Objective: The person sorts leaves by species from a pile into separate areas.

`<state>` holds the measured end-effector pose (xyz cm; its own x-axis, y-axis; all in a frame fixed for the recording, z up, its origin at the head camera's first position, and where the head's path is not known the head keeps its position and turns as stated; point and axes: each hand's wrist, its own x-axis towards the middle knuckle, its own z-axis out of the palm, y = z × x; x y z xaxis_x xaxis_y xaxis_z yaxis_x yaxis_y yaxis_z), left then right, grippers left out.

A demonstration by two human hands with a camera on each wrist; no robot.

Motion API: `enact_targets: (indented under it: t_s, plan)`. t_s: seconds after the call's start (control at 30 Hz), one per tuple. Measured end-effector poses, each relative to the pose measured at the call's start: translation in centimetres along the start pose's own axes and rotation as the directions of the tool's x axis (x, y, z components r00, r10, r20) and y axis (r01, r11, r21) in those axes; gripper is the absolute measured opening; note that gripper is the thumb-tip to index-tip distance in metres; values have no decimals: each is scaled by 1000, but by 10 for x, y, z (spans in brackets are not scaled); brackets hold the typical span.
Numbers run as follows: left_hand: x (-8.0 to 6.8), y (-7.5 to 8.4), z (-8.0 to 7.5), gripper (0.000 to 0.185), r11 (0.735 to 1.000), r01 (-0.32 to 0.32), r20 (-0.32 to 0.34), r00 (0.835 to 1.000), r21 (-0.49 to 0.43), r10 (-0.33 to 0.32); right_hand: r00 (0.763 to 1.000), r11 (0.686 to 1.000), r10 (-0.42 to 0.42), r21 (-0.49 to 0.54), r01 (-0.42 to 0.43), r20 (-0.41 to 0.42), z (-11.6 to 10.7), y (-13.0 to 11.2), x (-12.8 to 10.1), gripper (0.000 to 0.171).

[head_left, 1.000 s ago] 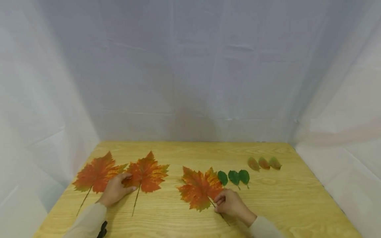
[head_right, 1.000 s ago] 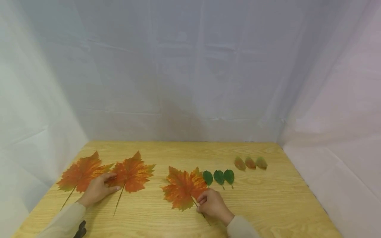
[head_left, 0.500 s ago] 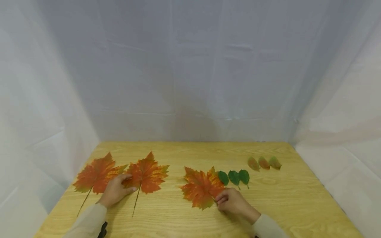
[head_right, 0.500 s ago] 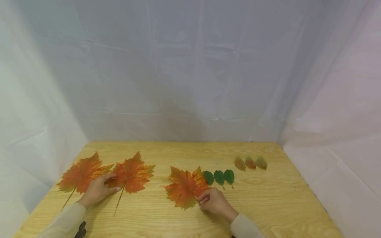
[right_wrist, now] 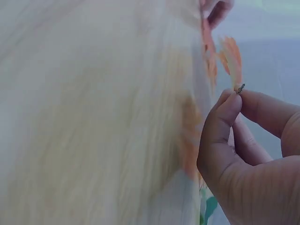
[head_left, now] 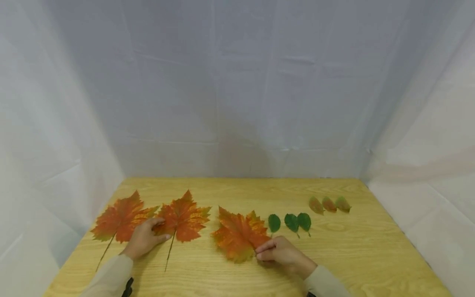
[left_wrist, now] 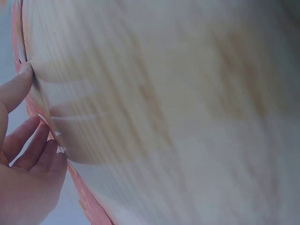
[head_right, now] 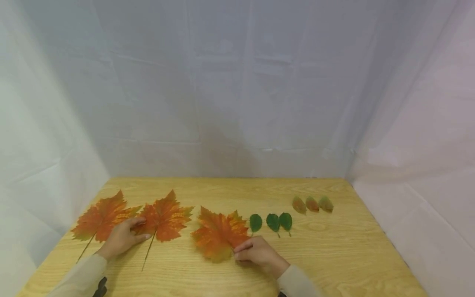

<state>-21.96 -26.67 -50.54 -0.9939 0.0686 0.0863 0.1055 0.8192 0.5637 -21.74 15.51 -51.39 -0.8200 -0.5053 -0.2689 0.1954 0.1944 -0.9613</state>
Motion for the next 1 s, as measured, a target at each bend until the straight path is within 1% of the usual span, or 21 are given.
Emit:
enact_targets:
  t_s: [0.1,0.2,0.37,0.5,0.6,0.73,0.87,1.0]
  plan:
    - [0,-1,1,62,1000,-6,-8,1000,-3,6,1000,998,5,65,-4,-8,6,-2,3,25]
    - [0,-1,2,62,1000,-17,-15,1000,0,17,999,994,-3,106,7,-40,11,-5,7,26]
    - [-1,-2,2,59,999,-33,-33,999,15,33,993,993,-13,113,26,-115,23,-11,19,29]
    - [-1,-2,2,59,999,-36,-33,999,14,37,980,991,-21,129,47,-197,35,-13,34,28]
    - [-1,-2,3,60,999,-34,-27,999,6,35,962,992,-47,101,76,-268,45,-11,44,24]
    - [0,-2,2,61,1000,-29,-24,999,3,29,943,996,-69,24,81,-326,56,-7,52,17]
    - [0,-3,2,62,1000,-30,-21,999,10,30,934,996,-84,-30,79,-347,62,-7,56,11]
    - [1,-3,1,63,1000,-28,-16,999,12,28,936,996,-78,-65,59,-344,63,-10,56,8]
